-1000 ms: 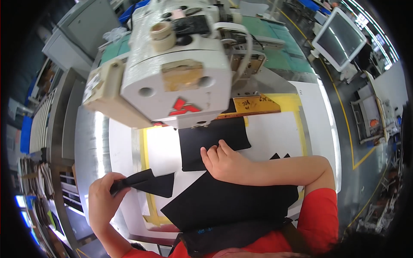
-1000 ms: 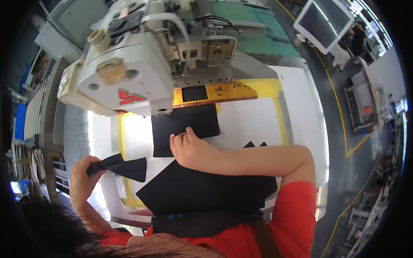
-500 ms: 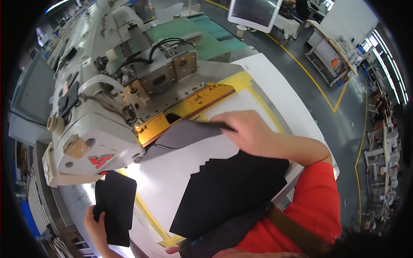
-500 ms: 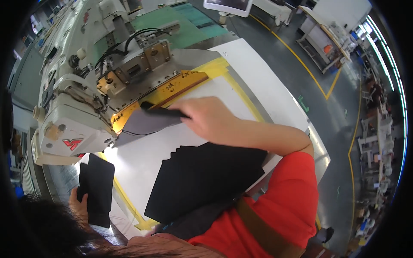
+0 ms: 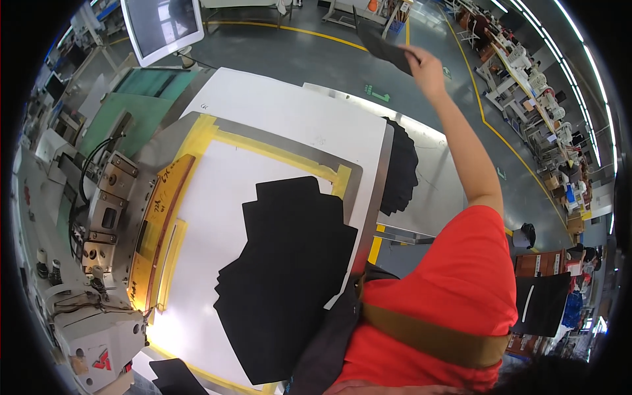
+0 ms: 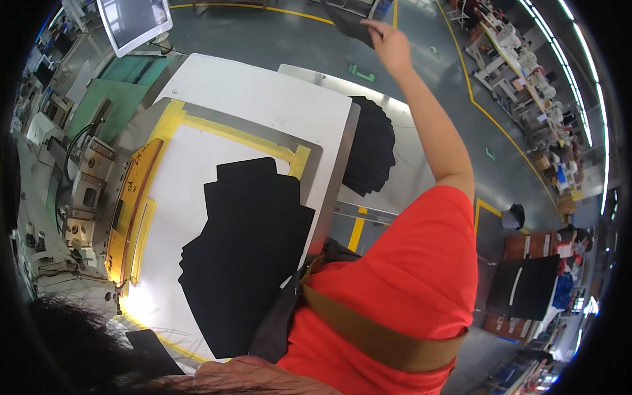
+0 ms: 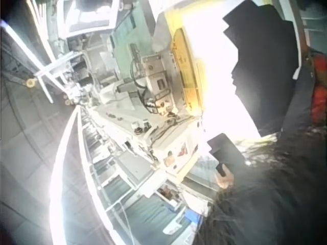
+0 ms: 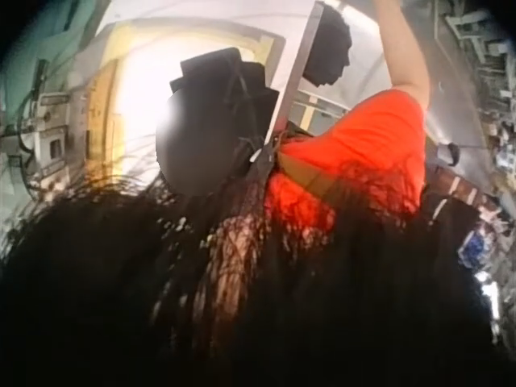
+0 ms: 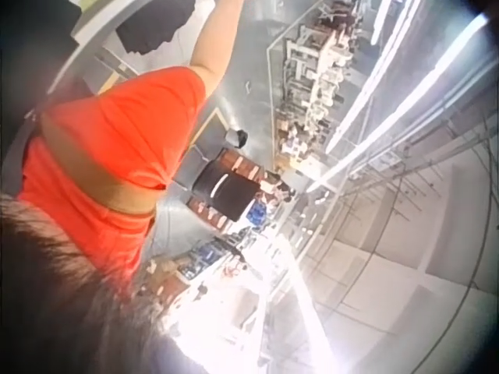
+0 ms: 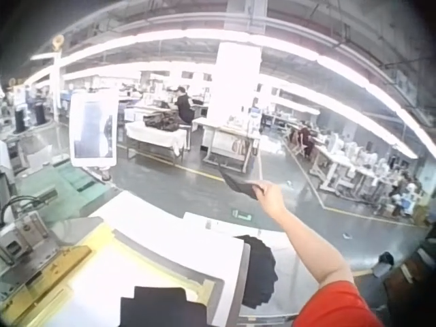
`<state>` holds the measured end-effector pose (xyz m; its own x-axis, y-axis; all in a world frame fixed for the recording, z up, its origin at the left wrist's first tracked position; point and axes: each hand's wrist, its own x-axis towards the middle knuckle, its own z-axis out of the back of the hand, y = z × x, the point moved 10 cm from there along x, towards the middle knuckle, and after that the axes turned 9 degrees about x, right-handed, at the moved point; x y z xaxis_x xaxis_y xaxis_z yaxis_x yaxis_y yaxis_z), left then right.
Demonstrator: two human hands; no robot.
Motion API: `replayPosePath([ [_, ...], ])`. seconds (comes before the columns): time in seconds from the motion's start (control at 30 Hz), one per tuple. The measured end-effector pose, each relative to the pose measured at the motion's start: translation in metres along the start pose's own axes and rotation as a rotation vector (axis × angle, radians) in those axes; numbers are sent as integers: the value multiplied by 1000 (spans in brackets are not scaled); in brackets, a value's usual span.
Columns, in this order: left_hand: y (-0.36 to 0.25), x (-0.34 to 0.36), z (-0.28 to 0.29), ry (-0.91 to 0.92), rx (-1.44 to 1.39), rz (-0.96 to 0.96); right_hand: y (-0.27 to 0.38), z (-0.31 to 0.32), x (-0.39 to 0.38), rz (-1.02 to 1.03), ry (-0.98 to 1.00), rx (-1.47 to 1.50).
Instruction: Operating an industrial sewing machine to join or fold black fabric pieces.
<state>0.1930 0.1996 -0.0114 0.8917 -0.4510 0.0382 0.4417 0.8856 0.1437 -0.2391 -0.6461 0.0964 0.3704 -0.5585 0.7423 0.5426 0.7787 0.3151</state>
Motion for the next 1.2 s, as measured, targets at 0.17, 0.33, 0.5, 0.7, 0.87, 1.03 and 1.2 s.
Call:
replayPosePath([
  [0.17,-125,36,19,225,-255,-562,-108,-75,-151,-350,305,-133],
  [0.33,-231,40,60,480,-524,-1032,-159,-142,-308,-665,1150,25],
  [0.5,-258,60,72,200,-643,-429,-82,-50,-115,-356,171,-220],
  [0.7,-257,86,38,-102,-555,-387,241,-121,-47,337,306,469],
  [0.87,-230,76,33,-80,-753,-365,471,-146,-185,1396,473,776],
  [1.03,-194,84,17,-69,-396,28,530,-138,-255,1748,444,980],
  [1.2,-155,96,20,-89,-223,250,563,-180,-241,1544,646,1061],
])
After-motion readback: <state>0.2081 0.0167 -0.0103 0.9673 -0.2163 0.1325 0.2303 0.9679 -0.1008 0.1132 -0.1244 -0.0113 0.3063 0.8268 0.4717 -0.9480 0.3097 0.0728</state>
